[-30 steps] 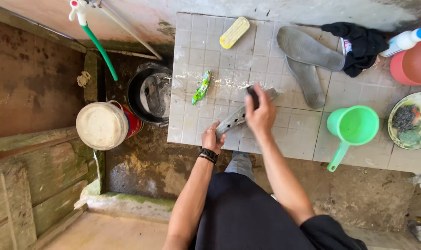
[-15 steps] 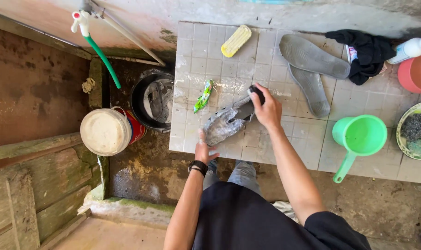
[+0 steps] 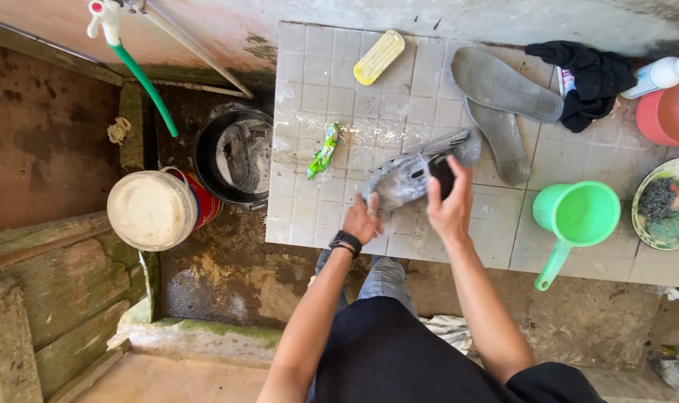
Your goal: Scrubbing and rinsing a pair of shoes at an outdoor washing station.
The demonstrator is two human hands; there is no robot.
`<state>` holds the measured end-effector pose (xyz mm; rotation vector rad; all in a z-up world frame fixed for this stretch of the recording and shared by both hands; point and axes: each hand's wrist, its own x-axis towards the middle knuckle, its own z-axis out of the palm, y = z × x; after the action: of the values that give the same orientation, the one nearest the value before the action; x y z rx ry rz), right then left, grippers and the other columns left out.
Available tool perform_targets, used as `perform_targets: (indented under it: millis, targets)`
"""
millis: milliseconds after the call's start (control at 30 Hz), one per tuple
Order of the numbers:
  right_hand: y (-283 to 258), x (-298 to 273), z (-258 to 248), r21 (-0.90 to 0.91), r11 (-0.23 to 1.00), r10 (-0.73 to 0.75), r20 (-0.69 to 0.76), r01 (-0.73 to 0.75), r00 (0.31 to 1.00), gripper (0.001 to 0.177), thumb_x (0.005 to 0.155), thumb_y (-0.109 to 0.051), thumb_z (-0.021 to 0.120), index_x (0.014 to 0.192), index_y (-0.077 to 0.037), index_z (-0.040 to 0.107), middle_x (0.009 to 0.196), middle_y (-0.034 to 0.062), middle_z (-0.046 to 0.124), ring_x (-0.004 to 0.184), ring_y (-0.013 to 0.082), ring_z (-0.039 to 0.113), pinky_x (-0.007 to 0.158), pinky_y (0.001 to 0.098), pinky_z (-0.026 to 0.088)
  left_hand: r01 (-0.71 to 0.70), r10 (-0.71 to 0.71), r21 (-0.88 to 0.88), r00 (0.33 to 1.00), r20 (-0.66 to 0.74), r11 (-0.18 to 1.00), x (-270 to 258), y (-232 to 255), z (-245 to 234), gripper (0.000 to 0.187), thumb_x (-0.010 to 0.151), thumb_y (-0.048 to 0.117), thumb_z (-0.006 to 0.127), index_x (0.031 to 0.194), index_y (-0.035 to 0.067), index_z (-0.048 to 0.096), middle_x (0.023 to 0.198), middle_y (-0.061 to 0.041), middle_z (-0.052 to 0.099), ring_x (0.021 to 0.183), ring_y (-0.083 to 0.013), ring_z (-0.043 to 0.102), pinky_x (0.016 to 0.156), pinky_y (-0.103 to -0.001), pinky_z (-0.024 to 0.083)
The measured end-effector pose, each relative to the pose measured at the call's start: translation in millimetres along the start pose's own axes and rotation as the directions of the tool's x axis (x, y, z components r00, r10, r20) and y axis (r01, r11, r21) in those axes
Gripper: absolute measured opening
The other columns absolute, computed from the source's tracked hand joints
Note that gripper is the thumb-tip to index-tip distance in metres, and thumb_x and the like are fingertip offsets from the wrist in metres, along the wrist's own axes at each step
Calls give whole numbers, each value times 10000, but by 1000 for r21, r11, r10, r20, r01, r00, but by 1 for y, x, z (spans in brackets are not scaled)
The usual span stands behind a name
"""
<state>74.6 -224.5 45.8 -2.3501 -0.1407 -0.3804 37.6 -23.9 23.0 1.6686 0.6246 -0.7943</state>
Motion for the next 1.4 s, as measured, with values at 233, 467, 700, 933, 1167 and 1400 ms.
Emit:
perform_targets:
  millis: [233, 467, 700, 933, 1167, 1400]
  targets:
    - [-29, -19, 18, -402, 916, 87, 232, 14, 969, 308, 969, -409, 706, 1179, -183, 700, 920, 74, 662, 687, 230, 658, 546, 392, 540, -123, 254, 566, 954, -159, 815, 43, -66, 40, 432, 986, 383, 533, 1095, -30, 601, 989, -349, 685, 948, -537, 661, 843, -609, 526]
    - [-49, -1, -16, -175, 984, 78, 283, -29, 956, 323, 942, -435, 733, 1187, -224, 719, 1004, 73, 749, 819, 277, 727, 650, 418, 572, -160, 293, 628, 949, -113, 761, 22, -79, 18, 373, 967, 386, 561, 1026, 29, 653, 898, -323, 691, 858, -520, 677, 769, -613, 536]
    - [42, 4, -38, 432, 672, 592, 175, -601, 787, 413, 1069, -438, 573, 1302, -101, 625, 869, 45, 694, 704, 170, 648, 591, 310, 508, -265, 634, 904, 773, -9, 335, 4, -8, 3, 402, 914, 80, 532, 1314, 93, 562, 1376, -178, 625, 1340, -333, 598, 999, -484, 547]
    - [43, -40, -49, 596, 427, 757, 176, -680, 629, 403, 1079, -431, 528, 1267, -84, 612, 823, 41, 667, 633, 125, 620, 525, 272, 466, -518, 670, 768, 420, 612, -377, 64, 53, 66, 691, 832, 206, 526, 1510, 225, 396, 1474, -17, 549, 1382, -132, 473, 1192, -688, 136]
    - [55, -57, -58, 655, 394, 760, 162, -645, 629, 433, 1111, -445, 486, 1242, -58, 631, 877, 65, 691, 685, 123, 641, 535, 275, 469, -459, 220, 807, 801, 557, -370, 73, 90, 81, 315, 1059, 297, 454, 1209, 196, 712, 1119, -25, 769, 1111, -268, 704, 1192, -584, 192]
    - [-32, -8, -113, 140, 953, 284, -118, -268, 951, 443, 1128, -292, 564, 1477, -23, 517, 1207, 189, 658, 1041, 315, 673, 831, 440, 548, -558, 613, 617, 776, 152, 554, 44, 66, 65, 318, 1032, 322, 561, 1021, 12, 634, 853, -265, 690, 849, -461, 677, 745, -534, 517]
